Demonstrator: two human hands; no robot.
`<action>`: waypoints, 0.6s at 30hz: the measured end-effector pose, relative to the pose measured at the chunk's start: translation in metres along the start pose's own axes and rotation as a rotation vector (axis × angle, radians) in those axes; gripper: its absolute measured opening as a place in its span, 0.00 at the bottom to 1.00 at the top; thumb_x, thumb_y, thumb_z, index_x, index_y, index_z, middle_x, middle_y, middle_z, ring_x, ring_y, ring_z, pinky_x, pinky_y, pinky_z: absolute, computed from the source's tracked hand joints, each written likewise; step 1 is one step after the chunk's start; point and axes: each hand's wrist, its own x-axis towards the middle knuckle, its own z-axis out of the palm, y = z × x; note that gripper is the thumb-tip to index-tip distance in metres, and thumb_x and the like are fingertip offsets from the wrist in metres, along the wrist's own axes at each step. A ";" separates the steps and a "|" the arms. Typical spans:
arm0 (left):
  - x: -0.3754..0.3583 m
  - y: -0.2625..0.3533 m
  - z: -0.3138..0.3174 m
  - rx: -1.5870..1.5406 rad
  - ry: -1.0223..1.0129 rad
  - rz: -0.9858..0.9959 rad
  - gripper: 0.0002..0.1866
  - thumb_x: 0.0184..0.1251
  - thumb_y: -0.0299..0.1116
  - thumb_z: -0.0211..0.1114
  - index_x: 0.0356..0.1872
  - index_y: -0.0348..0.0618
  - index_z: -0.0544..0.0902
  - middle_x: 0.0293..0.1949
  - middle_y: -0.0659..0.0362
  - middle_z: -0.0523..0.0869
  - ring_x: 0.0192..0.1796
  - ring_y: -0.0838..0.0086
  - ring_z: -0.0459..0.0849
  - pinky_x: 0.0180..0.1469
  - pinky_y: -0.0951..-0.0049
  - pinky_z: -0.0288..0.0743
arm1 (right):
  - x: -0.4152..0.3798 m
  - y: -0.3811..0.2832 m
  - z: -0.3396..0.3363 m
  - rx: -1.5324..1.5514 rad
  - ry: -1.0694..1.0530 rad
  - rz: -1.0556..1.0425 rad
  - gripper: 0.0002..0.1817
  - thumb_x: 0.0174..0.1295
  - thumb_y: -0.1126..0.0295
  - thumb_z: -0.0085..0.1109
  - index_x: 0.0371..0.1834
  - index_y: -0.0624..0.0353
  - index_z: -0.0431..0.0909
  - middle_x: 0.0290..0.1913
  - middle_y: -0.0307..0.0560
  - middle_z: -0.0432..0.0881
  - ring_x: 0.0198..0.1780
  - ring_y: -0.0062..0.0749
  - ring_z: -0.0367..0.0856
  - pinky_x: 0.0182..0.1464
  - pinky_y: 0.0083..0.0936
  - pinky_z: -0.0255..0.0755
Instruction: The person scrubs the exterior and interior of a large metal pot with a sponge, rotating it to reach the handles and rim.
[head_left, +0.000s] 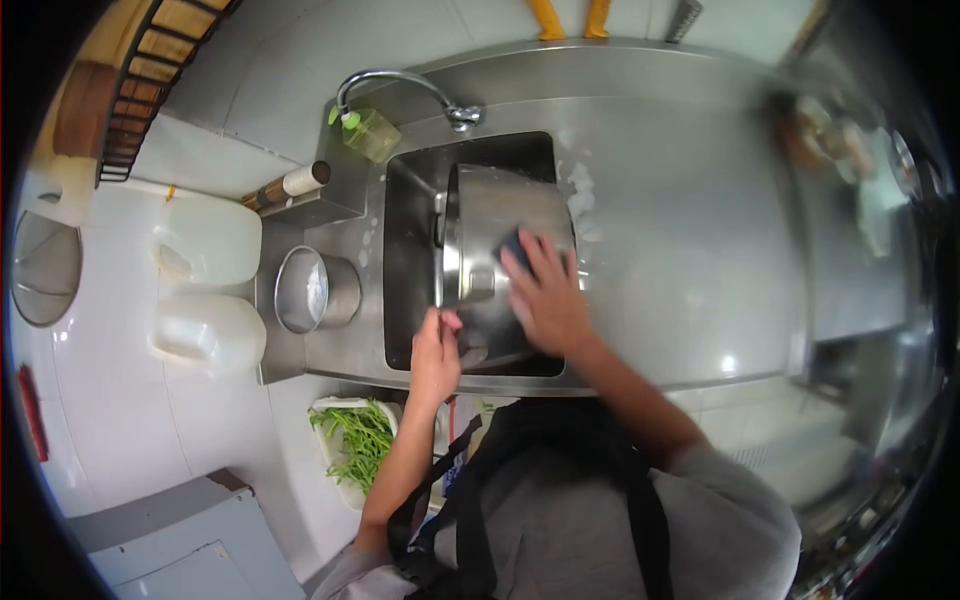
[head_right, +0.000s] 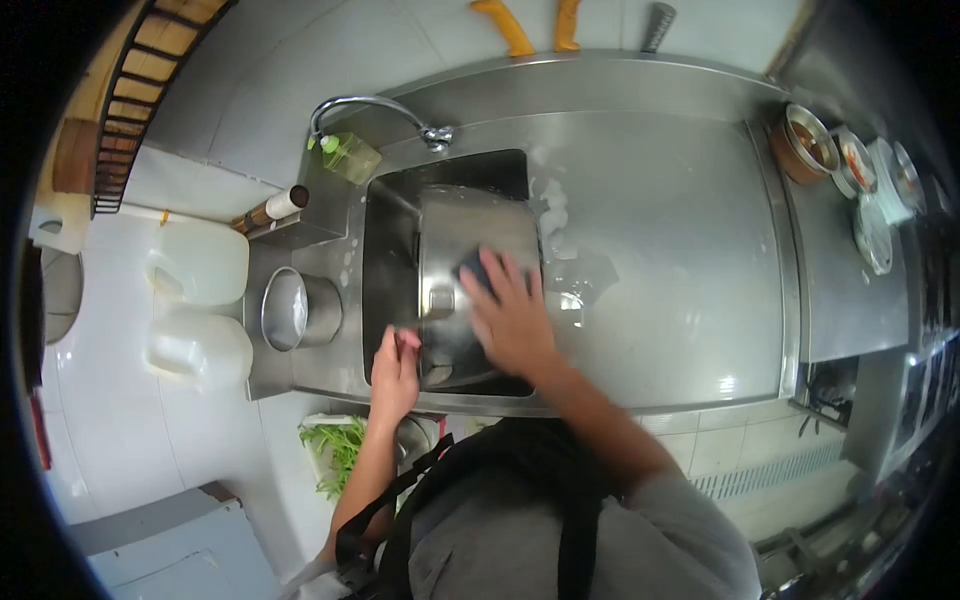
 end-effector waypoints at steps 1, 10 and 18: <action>-0.008 -0.008 -0.004 -0.015 -0.013 -0.029 0.03 0.70 0.21 0.49 0.39 0.38 0.72 0.30 0.46 0.80 0.35 0.47 0.81 0.37 0.61 0.72 | -0.020 -0.012 0.000 -0.032 -0.070 0.016 0.28 0.67 0.54 0.52 0.71 0.41 0.67 0.77 0.49 0.58 0.75 0.51 0.59 0.71 0.69 0.45; 0.010 -0.037 -0.011 -0.076 0.001 -0.048 0.05 0.67 0.20 0.50 0.34 0.37 0.75 0.23 0.55 0.78 0.24 0.70 0.76 0.30 0.71 0.68 | 0.131 0.079 0.035 0.360 0.004 0.194 0.32 0.69 0.52 0.48 0.65 0.71 0.70 0.70 0.64 0.67 0.72 0.54 0.63 0.72 0.54 0.53; 0.034 -0.034 -0.018 -0.044 0.049 0.013 0.06 0.67 0.19 0.50 0.34 0.36 0.76 0.26 0.53 0.81 0.26 0.66 0.78 0.32 0.71 0.71 | -0.004 0.011 0.038 0.015 -0.067 -0.104 0.42 0.56 0.58 0.65 0.72 0.63 0.60 0.77 0.56 0.56 0.77 0.56 0.54 0.74 0.52 0.49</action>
